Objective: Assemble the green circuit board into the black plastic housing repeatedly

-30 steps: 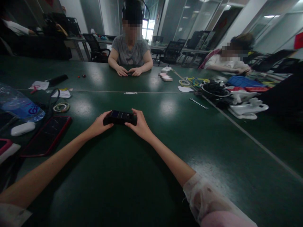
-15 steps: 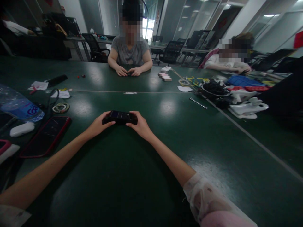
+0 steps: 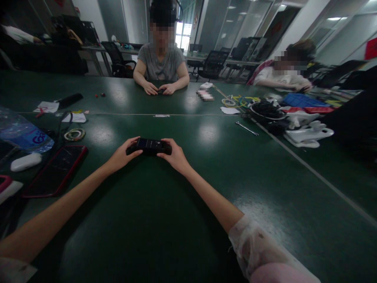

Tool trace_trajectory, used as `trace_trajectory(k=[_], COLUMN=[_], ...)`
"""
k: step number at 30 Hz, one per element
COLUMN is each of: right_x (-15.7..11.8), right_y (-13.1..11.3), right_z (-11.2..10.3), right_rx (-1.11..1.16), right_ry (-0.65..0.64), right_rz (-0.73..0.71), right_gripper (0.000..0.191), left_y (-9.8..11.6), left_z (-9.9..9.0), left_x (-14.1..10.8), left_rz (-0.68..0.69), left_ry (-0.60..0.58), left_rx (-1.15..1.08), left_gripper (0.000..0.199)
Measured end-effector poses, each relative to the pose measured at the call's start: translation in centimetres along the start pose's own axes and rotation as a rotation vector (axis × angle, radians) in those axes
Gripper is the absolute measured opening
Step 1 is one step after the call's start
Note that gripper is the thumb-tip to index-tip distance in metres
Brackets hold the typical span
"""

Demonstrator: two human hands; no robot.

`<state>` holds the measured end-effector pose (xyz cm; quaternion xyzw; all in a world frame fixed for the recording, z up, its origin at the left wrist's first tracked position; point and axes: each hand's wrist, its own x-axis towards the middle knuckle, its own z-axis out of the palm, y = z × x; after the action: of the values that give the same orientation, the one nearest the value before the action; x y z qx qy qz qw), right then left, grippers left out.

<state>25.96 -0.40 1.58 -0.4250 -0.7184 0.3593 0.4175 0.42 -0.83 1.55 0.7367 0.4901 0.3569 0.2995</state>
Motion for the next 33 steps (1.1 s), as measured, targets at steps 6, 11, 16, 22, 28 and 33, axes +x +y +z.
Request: trace_trajectory(k=[6,11,16,22,28,33], right_x=[0.0,0.0,0.0,-0.1,0.1,0.1], right_y=[0.6,0.9,0.9,0.7,1.2,1.1], right_z=[0.0,-0.1,-0.2,-0.2,-0.1,-0.1], right_rx=[0.016,0.046,0.068,0.061,0.069,0.044], right_ry=[0.007,-0.001,0.002,-0.007,-0.005,-0.014], right_rz=[-0.014,-0.021,-0.013,0.001,-0.01,-0.003], right_gripper=[0.054,0.053,0.052,0.051,0.053,0.053], left_y=[0.4,0.2,0.4,0.3,-0.2,0.2], left_z=[-0.1,-0.1,-0.2,-0.1,0.0,-0.2], left_x=[-0.1,-0.1,-0.1,-0.1,0.0,-0.1], left_rz=[-0.008,-0.028,-0.014,-0.008,0.0,-0.016], left_ry=[-0.01,-0.007,-0.001,0.015,0.005,-0.009], left_rx=[-0.03,-0.025,-0.038,-0.02,0.0,0.007], left_gripper=[0.06,0.06,0.057,0.053,0.052,0.052])
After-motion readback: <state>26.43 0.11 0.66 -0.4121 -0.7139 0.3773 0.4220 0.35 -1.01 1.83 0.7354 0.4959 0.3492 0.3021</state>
